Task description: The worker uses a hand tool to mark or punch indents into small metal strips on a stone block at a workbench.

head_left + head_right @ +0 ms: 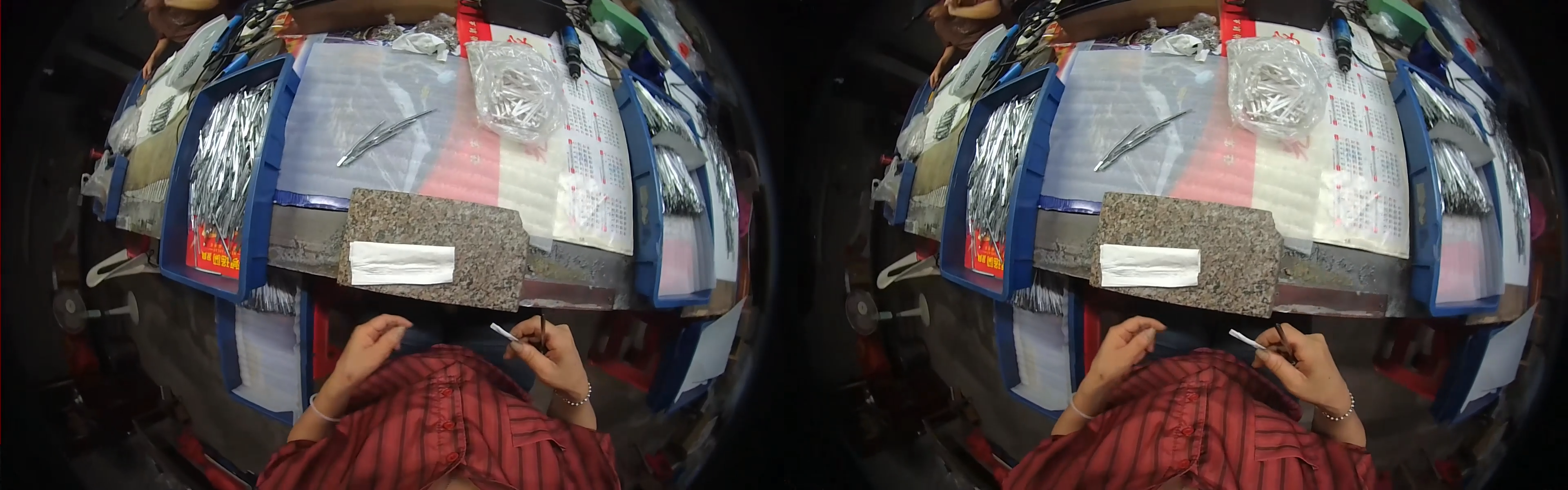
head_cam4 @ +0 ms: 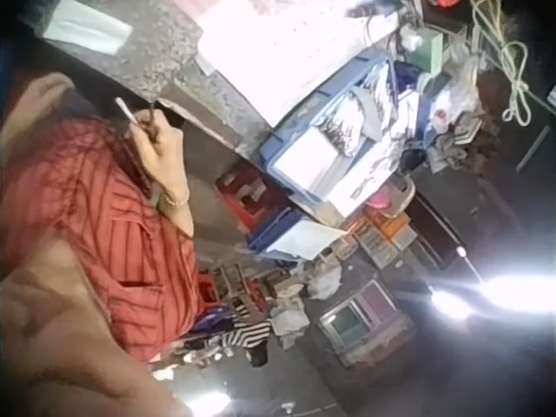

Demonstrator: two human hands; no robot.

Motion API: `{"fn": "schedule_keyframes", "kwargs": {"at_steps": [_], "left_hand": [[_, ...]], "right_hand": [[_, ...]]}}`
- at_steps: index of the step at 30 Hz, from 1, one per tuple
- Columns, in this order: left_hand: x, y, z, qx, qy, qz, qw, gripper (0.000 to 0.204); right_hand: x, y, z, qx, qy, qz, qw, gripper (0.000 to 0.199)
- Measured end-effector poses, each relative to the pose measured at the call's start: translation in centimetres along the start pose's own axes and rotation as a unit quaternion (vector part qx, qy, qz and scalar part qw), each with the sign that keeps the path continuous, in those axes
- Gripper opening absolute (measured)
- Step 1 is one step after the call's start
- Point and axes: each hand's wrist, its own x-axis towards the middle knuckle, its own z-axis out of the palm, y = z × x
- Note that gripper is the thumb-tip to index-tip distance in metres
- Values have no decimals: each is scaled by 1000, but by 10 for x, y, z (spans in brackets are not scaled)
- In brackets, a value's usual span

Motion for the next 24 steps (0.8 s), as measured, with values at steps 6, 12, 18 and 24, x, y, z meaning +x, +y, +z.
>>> {"fn": "schedule_keyframes", "kwargs": {"at_steps": [6, 12, 18, 24], "left_hand": [[-16, 16, 13, -42, -108, 99, 988, 13], [-17, 32, 35, -119, -130, 200, 964, 11], [-18, 34, 24, -98, -33, 313, 944, 8], [-1, 54, -9, 4, 118, 327, 938, 13]], "right_hand": [[2, 0, 49, 118, 14, -27, 993, 16], [2, 2, 71, 34, 41, -96, 994, 11], [7, -7, 75, 45, 105, -149, 982, 7], [32, -29, 62, -24, 141, -139, 980, 25]]}}
